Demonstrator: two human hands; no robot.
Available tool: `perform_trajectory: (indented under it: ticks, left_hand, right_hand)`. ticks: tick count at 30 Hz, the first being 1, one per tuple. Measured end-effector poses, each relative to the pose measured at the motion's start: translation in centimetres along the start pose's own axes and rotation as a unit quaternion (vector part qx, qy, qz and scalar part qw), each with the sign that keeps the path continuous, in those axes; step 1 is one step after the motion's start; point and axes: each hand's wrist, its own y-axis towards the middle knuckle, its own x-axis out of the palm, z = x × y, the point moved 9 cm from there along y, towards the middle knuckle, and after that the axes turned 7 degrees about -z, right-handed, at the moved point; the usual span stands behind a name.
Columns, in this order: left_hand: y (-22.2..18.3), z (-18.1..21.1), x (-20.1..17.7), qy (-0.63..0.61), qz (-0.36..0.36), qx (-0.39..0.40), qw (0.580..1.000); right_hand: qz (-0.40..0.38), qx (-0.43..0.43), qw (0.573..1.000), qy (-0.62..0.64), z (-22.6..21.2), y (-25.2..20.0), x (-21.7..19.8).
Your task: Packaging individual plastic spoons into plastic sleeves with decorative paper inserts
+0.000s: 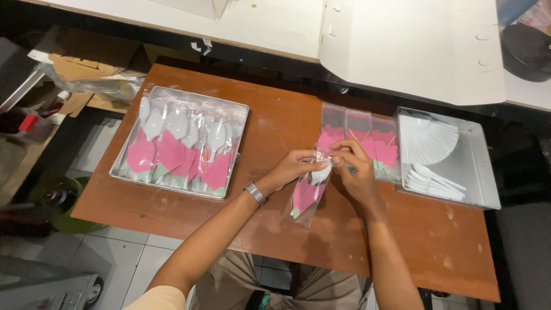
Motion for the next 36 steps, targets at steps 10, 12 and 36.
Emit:
perform_trajectory:
  ticks: [10,12,36]
  left_hand:
    - [-1.0,2.3,0.6,-0.018,-0.037,0.080,0.996]
    - [-2.3,4.0,0.6,-0.010,-0.038,0.092,0.995]
    - [-16.7,19.3,-14.9,0.617,0.320,0.136,0.706]
  right_hand:
    - [0.107,-0.026,0.993,-0.047,1.0,-1.2,-1.4]
    - [0.119,-0.024,0.991,-0.050,1.6,-1.5,-1.5]
    - [0.137,-0.057,0.988,-0.037,0.2,-1.5,-0.8]
